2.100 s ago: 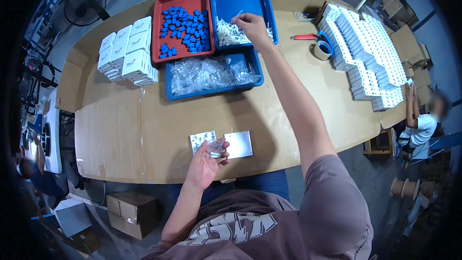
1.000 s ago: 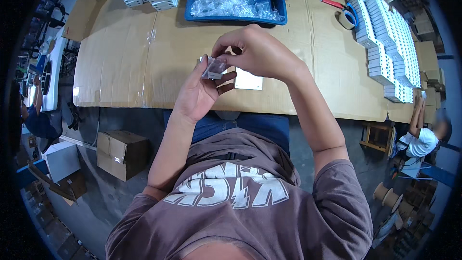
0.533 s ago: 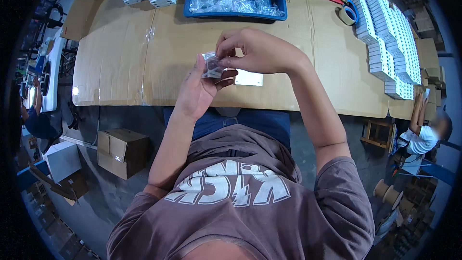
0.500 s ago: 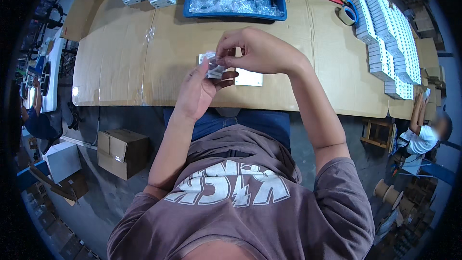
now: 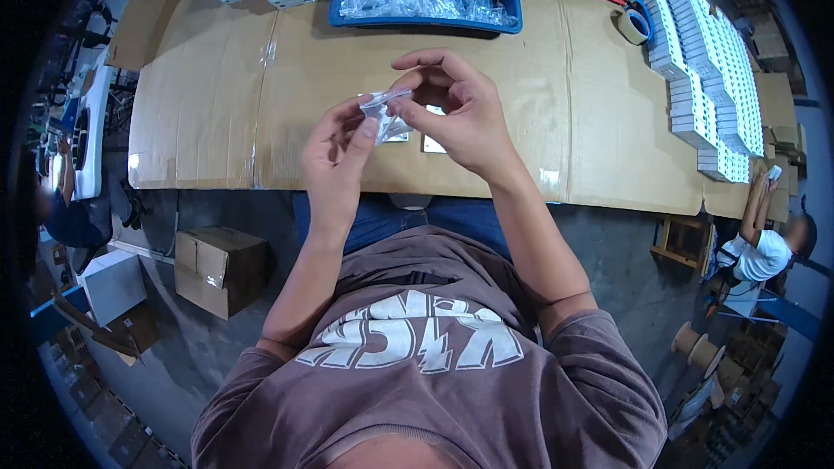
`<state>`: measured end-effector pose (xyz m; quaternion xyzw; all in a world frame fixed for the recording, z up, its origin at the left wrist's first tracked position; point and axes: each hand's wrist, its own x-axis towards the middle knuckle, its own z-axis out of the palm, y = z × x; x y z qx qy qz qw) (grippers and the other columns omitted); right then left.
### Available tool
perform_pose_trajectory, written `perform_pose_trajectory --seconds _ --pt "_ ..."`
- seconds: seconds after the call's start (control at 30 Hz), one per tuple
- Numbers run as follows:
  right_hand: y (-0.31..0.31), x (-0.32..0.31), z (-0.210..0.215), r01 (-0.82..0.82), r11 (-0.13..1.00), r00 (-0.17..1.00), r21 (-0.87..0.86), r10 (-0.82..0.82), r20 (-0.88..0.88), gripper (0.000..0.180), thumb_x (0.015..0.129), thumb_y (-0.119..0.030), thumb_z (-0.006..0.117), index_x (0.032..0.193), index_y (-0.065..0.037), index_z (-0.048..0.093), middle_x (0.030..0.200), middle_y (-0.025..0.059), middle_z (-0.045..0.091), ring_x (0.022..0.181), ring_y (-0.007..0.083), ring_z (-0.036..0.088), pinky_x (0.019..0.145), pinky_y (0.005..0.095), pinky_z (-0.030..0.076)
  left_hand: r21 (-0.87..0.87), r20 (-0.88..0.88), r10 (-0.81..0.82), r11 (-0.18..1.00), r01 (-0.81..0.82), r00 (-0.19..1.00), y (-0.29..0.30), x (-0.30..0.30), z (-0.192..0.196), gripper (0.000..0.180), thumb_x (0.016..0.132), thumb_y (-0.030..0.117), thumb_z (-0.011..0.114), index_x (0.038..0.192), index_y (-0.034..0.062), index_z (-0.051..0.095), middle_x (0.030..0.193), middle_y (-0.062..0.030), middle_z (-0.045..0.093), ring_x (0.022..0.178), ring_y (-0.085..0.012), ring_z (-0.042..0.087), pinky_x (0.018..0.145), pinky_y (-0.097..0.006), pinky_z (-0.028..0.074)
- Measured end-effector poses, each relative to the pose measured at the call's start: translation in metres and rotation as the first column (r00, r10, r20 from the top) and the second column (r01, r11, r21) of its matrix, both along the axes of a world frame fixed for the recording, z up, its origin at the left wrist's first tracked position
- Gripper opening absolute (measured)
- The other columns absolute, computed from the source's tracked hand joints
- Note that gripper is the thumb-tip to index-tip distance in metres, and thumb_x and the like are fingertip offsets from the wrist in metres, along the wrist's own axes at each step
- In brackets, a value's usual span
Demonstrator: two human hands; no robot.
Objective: The recorder assembles and packages electronic components into a plastic casing, inserting circuit boards and pins.
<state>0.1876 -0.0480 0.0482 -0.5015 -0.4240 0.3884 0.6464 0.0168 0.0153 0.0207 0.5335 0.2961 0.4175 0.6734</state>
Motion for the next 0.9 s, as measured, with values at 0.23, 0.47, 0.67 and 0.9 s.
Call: perform_pose_trajectory --seconds 0.23,0.47,0.67,0.9 --pt "-0.006 -0.009 -0.001 0.026 0.994 0.998 -0.103 -0.031 -0.052 0.042 0.09 0.003 0.077 0.127 0.005 0.06 0.104 0.0123 0.073 0.101 0.0171 0.071 0.092 0.0303 0.058 -0.023 0.03 0.056 0.998 -0.055 0.998 0.0 -0.004 0.006 0.018 0.097 0.01 0.075 0.11 -0.002 0.072 0.104 -0.0071 0.074 0.1 -0.0133 0.066 0.092 -0.029 0.052" --pt "-0.007 -0.012 -0.013 0.011 0.999 0.973 -0.048 -0.022 -0.232 0.014 0.095 -0.003 0.073 0.108 0.003 0.072 0.113 0.0159 0.076 0.101 0.0173 0.072 0.089 0.0306 0.058 -0.052 0.067 0.054 0.997 -0.05 0.996 0.0 -0.005 0.007 0.018 0.096 0.008 0.076 0.11 -0.0025 0.071 0.103 -0.007 0.074 0.097 -0.0117 0.065 0.087 -0.027 0.052" --pt "-0.005 -0.014 -0.015 0.006 0.999 0.972 -0.044 -0.016 -0.233 0.013 0.095 -0.004 0.073 0.107 0.004 0.073 0.11 0.0154 0.076 0.1 0.0172 0.072 0.09 0.0307 0.058 -0.039 0.072 0.071 0.997 -0.068 0.995 0.001 -0.006 0.001 0.016 0.096 0.006 0.075 0.109 -0.0032 0.071 0.102 -0.0061 0.073 0.095 -0.0107 0.064 0.085 -0.026 0.052" --pt "-0.005 -0.014 -0.014 0.014 0.998 0.973 -0.069 -0.029 -0.228 0.014 0.095 -0.004 0.074 0.107 0.004 0.073 0.108 0.0139 0.077 0.098 0.0165 0.072 0.088 0.0297 0.058 0.006 0.063 0.064 0.998 -0.064 0.996 0.001 -0.007 0.004 0.013 0.098 0.004 0.072 0.108 -0.0029 0.07 0.103 -0.0058 0.071 0.097 -0.0108 0.062 0.087 -0.026 0.05"
